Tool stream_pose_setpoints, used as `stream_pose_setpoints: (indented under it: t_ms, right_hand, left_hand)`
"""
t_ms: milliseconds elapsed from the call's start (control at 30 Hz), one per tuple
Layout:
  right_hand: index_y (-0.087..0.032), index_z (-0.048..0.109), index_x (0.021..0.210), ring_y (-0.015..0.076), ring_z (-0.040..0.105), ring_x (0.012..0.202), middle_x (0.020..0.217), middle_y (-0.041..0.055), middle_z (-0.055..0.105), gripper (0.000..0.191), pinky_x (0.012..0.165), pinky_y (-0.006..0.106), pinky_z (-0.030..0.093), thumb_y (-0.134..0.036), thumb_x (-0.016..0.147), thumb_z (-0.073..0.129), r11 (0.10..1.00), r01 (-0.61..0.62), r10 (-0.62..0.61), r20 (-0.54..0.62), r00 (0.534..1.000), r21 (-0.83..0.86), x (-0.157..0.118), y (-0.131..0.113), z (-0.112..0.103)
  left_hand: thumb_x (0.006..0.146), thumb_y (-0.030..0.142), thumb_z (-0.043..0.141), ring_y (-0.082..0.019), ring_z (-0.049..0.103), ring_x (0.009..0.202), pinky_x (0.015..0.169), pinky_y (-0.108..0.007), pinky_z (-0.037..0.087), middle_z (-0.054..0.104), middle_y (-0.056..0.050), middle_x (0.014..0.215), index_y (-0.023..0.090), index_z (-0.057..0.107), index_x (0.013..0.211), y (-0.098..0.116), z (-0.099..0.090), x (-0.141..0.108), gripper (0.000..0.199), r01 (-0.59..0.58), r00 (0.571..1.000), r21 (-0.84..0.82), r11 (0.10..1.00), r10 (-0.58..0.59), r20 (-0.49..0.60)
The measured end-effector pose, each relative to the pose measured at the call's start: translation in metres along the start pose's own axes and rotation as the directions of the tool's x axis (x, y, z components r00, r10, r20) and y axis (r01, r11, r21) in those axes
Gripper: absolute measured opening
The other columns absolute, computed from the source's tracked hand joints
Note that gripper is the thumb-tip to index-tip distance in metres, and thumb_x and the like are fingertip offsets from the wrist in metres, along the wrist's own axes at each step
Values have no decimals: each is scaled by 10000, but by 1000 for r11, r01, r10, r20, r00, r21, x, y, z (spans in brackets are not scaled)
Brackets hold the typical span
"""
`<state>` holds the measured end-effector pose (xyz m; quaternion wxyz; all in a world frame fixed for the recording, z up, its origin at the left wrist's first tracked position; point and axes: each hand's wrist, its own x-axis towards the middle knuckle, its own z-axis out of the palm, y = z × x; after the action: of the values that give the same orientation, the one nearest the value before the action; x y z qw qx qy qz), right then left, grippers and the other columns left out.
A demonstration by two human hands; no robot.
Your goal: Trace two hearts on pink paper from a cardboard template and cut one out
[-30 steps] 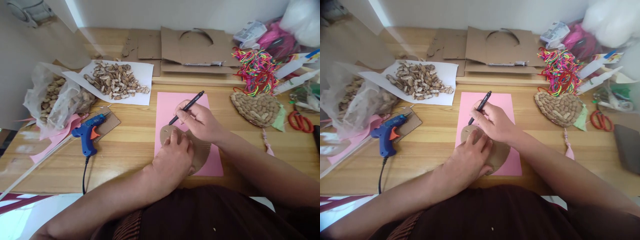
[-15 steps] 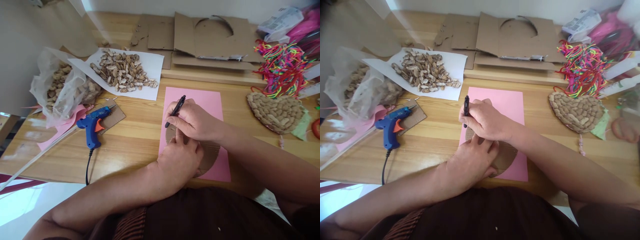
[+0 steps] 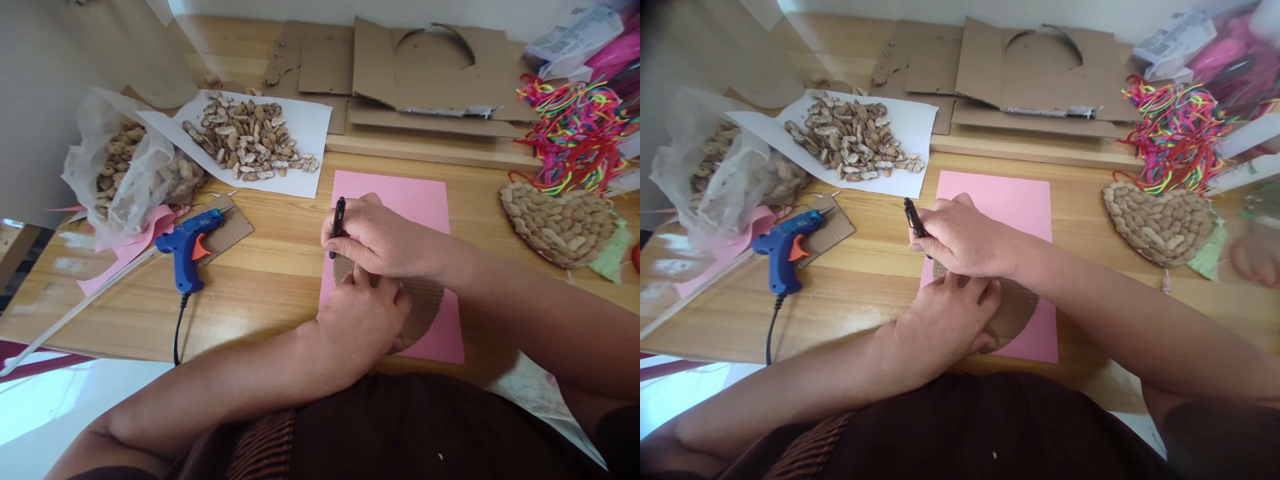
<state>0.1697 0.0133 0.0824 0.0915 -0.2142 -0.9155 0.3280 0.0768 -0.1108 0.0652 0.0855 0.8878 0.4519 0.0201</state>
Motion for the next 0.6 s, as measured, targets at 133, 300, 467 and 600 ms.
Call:
stream_pose_setpoints:
  t_ms: [133, 300, 467, 600]
  right_hand:
    - [-171, 658, 926, 223, 613, 912, 934, 64, 715, 224, 942, 418, 307, -296, 1027, 502, 1000, 5, -5, 5, 1000, -10, 2, 0, -1]
    - [-180, 639, 913, 193, 610, 804, 869, 44, 699, 198, 838, 372, 405, -321, 1011, 540, 992, -24, 29, -45, 999, 123, -1, 5, -1]
    - [-205, 597, 938, 169, 643, 727, 844, 14, 664, 214, 670, 310, 480, -407, 1003, 582, 871, -184, 254, -96, 962, 456, -5, 14, 3]
    - [-206, 599, 936, 171, 650, 742, 846, 18, 666, 217, 653, 297, 492, -412, 1001, 585, 867, -209, 272, -77, 959, 453, -5, 18, 5]
  left_hand:
    - [793, 563, 811, -369, 697, 1006, 646, -400, 619, 685, -141, 1138, 139, 698, 1251, 0, -1, 0, 634, -2, 1000, -2, 1000, 2, 4]
    - [817, 563, 787, -420, 678, 1102, 717, -435, 637, 685, -157, 1181, 130, 688, 1275, 0, -2, 1, 638, -7, 1000, -2, 1000, 7, -5]
    - [856, 566, 743, -549, 556, 1293, 790, -510, 633, 646, -189, 1319, 125, 666, 1310, -1, 0, 0, 638, -29, 1000, 11, 1000, 29, 1]
    - [907, 546, 690, -551, 536, 1319, 801, -492, 619, 642, -193, 1319, 139, 659, 1323, -2, 0, 0, 583, -35, 999, 23, 999, 35, 21]
